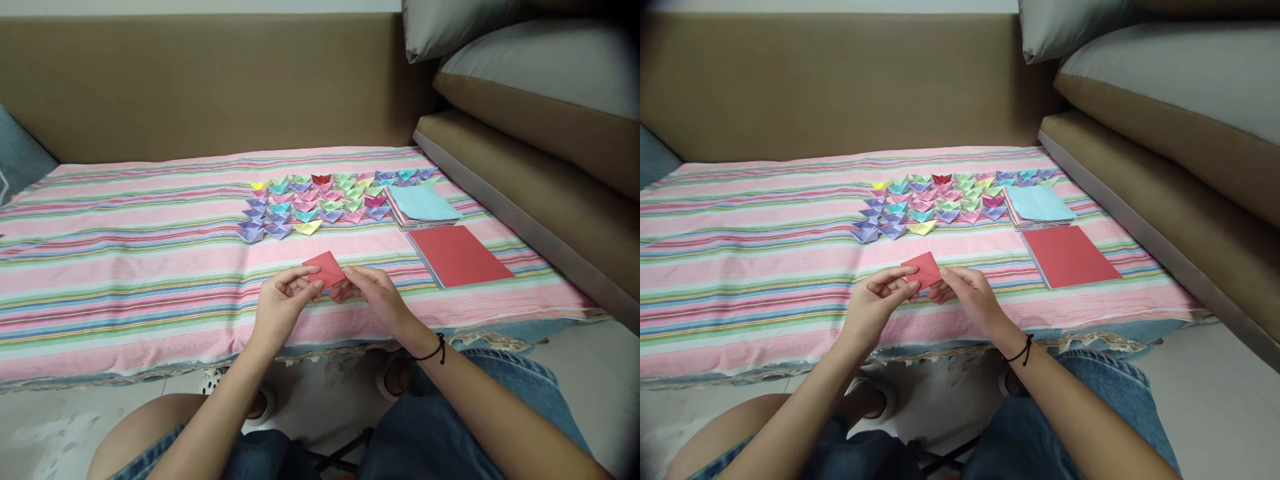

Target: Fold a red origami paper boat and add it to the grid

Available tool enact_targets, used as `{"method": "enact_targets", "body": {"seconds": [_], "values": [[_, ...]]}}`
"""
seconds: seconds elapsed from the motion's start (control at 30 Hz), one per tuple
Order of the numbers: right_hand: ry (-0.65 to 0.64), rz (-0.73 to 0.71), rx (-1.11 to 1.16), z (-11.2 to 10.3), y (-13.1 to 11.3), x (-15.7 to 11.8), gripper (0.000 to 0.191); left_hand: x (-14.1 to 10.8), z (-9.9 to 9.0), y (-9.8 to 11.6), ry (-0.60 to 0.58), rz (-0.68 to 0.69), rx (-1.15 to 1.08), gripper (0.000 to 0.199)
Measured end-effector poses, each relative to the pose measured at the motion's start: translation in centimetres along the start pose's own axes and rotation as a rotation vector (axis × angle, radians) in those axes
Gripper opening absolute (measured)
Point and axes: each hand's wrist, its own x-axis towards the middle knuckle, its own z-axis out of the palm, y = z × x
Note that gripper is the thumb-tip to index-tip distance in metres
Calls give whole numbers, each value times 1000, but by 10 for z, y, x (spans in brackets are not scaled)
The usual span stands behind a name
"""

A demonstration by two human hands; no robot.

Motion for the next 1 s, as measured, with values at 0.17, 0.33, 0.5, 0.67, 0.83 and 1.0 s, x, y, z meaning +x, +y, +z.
{"method": "enact_targets", "body": {"seconds": [0.17,0.33,0.5,0.67,0.83,1.0], "values": [[15,-55,-57,3,3,-1,27,-1,0,-2,-47,28,-4,25],[44,-42,-53,3,4,-2,28,-2,3,-4,-77,37,-31,24],[75,-4,64,9,11,0,21,-1,7,-7,-61,78,-82,30],[98,-19,39,8,10,0,20,-4,11,-6,-69,64,-149,54],[31,1,-12,5,7,1,20,-4,8,-3,-44,-14,-98,56],[90,-26,44,9,11,-1,15,-4,6,-2,16,-82,-135,48]]}}
